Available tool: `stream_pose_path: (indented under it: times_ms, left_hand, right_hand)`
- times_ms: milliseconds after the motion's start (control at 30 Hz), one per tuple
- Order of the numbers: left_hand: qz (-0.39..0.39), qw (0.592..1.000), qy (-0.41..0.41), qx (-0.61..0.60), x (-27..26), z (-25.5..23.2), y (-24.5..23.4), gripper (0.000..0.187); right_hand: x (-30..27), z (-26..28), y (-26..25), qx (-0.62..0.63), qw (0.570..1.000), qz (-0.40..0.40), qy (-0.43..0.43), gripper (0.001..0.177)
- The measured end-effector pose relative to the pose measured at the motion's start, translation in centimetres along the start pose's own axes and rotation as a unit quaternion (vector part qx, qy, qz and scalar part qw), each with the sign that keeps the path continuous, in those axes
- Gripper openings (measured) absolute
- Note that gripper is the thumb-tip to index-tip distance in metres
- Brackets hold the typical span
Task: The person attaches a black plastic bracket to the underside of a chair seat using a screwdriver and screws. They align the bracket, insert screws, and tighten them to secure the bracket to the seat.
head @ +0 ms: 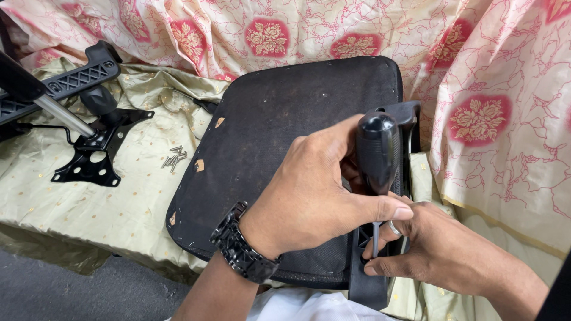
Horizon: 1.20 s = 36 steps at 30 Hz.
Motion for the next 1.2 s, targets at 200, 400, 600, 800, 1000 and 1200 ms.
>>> stream_pose_path:
  times_ms: [200, 400, 600, 800, 1000, 1200]
  left_hand:
    - [0.055, 0.986, -0.044, -0.150, -0.3, 1.4, 0.6, 0.062]
    - [0.043, 0.986, -0.041, -0.158, -0.9, 1.9, 1.6, 0.054]
    - [-0.009, 1.000, 0.009, 0.008, -0.9, 1.4, 0.7, 0.039]
    - [0.038, 0.994, -0.015, -0.106, -1.6, 1.1, 1.2, 0.033]
    - [0.012, 0.999, -0.033, 0.042, -2.2, 0.4, 0.4, 0.043]
    - [-0.035, 0.999, -0.008, -0.007, -2.6, -0.2, -0.4, 0.045]
  right_hand:
    - [-0.2, 0.2, 0.0, -0.021, 1.000, 0.010, 0.018, 0.042]
    - [0.1, -0.1, 0.1, -0.012, 1.000, 0.007, 0.010, 0.033]
    - [0.0, -0.2, 0.4, -0.016, 1.000, 0.001, 0.023, 0.029]
    - [-0.3, 0.1, 0.6, -0.042, 0.999, 0.004, 0.030, 0.026]
    - [-0.6, 0.8, 0.6, 0.016, 1.000, -0.017, -0.019, 0.027]
    - [-0.3, -0.8, 1.2, -0.038, 0.999, -0.034, 0.007, 0.025]
Point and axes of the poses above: each hand's wrist, its own x-axis towards the middle knuckle, its own y-axis out of the palm, z = x × y, the point moved 9 cm from there along x, towards the middle knuckle, and after that the axes turned 13 degrees about y, right-handed, at the moved point
